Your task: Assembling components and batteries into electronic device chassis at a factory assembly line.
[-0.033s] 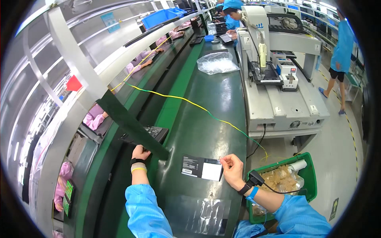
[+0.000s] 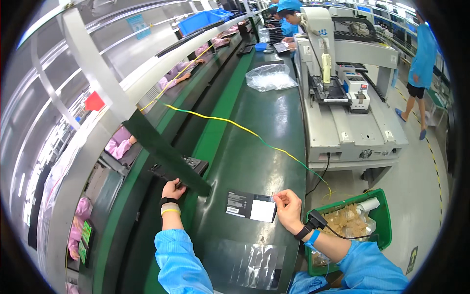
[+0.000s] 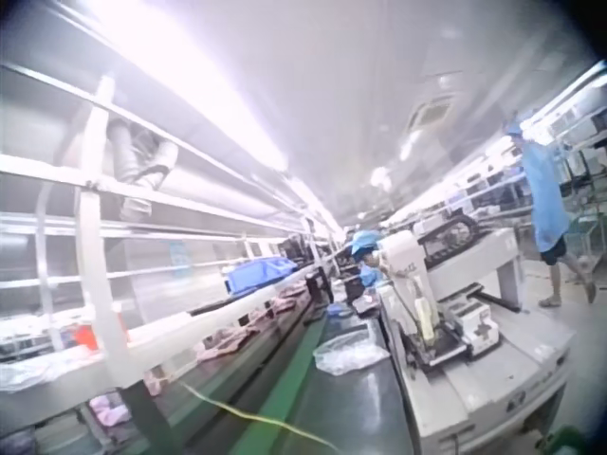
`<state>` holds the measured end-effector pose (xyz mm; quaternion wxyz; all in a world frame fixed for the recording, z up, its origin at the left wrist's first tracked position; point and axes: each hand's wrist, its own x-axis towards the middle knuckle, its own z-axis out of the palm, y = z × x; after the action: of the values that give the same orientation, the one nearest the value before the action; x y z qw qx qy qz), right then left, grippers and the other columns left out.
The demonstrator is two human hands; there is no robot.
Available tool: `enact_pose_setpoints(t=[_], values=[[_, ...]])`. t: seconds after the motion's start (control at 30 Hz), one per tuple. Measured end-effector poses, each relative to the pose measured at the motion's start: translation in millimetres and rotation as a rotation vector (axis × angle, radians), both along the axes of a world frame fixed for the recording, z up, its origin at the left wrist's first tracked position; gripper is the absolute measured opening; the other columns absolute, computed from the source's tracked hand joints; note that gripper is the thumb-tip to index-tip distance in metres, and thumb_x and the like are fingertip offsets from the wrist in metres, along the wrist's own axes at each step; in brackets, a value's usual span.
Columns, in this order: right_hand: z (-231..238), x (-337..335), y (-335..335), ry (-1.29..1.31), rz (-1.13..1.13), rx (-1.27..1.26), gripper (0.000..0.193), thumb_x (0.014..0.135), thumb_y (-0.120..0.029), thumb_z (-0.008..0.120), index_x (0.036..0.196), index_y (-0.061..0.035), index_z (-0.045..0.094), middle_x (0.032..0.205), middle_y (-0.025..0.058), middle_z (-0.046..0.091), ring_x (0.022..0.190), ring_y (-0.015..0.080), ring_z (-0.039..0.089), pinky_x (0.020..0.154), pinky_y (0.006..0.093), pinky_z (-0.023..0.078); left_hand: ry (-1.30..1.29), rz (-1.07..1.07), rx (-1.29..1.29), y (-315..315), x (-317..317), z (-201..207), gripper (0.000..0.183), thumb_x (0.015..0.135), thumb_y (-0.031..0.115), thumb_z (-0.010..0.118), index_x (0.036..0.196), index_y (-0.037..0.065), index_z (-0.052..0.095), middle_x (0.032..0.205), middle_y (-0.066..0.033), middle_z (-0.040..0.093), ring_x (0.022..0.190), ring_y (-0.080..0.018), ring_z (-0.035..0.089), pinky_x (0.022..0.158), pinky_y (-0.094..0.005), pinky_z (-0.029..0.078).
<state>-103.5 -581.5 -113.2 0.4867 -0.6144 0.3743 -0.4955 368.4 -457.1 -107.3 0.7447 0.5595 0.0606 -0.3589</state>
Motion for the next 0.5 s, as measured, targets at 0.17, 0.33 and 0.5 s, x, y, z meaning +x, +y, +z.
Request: enact_pose_setpoints(t=[0.17, 0.33, 0.5], values=[[-7.3, -1.8, -5.1, -0.025, 0.035, 0.0, 0.007, 0.093, -0.003, 0.07, 0.092, -0.0002, 0.064, 0.082, 0.0058, 0.07, 0.07, 0.0095, 0.065, 0.063, 0.0256, 0.051, 0.048, 0.404, -0.13, 108.8, -29.2, -14.6, 0.024, 0.105, 0.006, 0.048, 0.127, 0.0, 0.056, 0.122, -0.0192, 0.063, 0.115, -0.0361, 0.063, 0.102, -0.0592, 0.05], [-9.0, 4.7, -5.8, -0.056, 0.051, -0.002, 0.012, 0.095, -0.009, 0.072, 0.09, -0.0019, 0.064, 0.077, 0.0, 0.065, 0.066, 0.0061, 0.058, 0.062, 0.0229, 0.048, -0.347, 0.44, 0.203, 194.0, -113.5, -71.7, 0.018, 0.105, 0.013, 0.051, 0.114, 0.002, 0.062, 0.12, -0.017, 0.065, 0.112, -0.0329, 0.062, 0.101, -0.0548, 0.051], [-24.1, -1.3, -16.4, -0.02, 0.052, -0.041, 0.014, 0.096, -0.012, 0.072, 0.091, -0.0018, 0.064, 0.078, 0.0003, 0.065, 0.067, 0.0061, 0.058, 0.061, 0.0227, 0.048, 0.031, 0.371, -0.133, 144.3, -186.5, -4.4, 0.04, 0.094, 0.037, 0.075, 0.112, 0.005, 0.061, 0.121, -0.017, 0.065, 0.097, -0.0272, 0.065, 0.083, -0.0363, 0.058]])
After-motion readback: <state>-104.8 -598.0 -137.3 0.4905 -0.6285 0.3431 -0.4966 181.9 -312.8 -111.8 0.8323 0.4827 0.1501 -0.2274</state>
